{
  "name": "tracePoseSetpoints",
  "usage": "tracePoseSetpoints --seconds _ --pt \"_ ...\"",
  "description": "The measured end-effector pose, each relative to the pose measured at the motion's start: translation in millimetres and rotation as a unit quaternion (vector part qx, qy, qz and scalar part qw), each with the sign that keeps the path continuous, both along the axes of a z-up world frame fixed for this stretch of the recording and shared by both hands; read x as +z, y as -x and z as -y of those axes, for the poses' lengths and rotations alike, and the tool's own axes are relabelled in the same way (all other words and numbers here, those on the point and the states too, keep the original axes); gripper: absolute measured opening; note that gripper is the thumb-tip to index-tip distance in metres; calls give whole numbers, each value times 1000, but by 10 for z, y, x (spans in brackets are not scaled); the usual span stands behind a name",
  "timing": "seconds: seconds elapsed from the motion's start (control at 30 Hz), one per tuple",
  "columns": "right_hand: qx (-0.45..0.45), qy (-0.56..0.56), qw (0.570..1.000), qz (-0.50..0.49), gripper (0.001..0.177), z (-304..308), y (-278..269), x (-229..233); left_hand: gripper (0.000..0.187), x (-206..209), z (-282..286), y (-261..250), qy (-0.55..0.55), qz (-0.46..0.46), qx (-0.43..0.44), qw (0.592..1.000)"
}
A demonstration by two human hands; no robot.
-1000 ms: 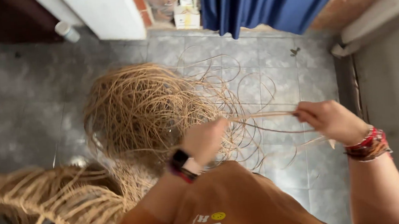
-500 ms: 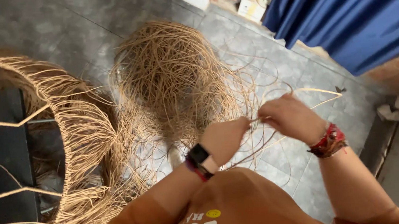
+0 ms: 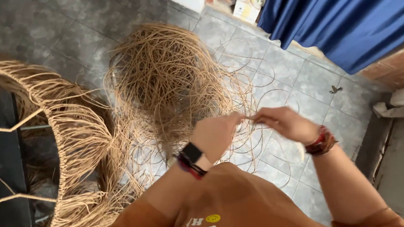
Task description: Weaving and tying dried plant fibers onto a large circular frame to create a piece of furniture or decor
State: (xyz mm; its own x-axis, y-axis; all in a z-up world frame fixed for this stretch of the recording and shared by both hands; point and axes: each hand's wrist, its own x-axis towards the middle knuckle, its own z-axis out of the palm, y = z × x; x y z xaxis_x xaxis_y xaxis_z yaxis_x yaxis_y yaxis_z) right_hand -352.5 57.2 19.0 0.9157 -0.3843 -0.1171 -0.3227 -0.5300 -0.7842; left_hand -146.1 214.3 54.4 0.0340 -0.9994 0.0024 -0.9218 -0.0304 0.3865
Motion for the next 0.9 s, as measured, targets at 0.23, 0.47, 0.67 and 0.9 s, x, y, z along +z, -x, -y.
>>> tracePoseSetpoints --seconds 0.23,0.47,0.67,0.9 --pt "-147 106 967 -179 19 417 943 -107 21 -846 -143 -777 -145 62 68 985" --pt "-50 187 969 -151 18 -164 300 -98 81 -102 262 186 -59 -201 -124 970" --pt "-41 271 961 -35 8 27 423 -117 30 -399 401 279 -107 -148 -121 976" --pt "-155 384 868 -274 61 337 1057 -548 28 -767 290 -394 -99 15 -4 995"
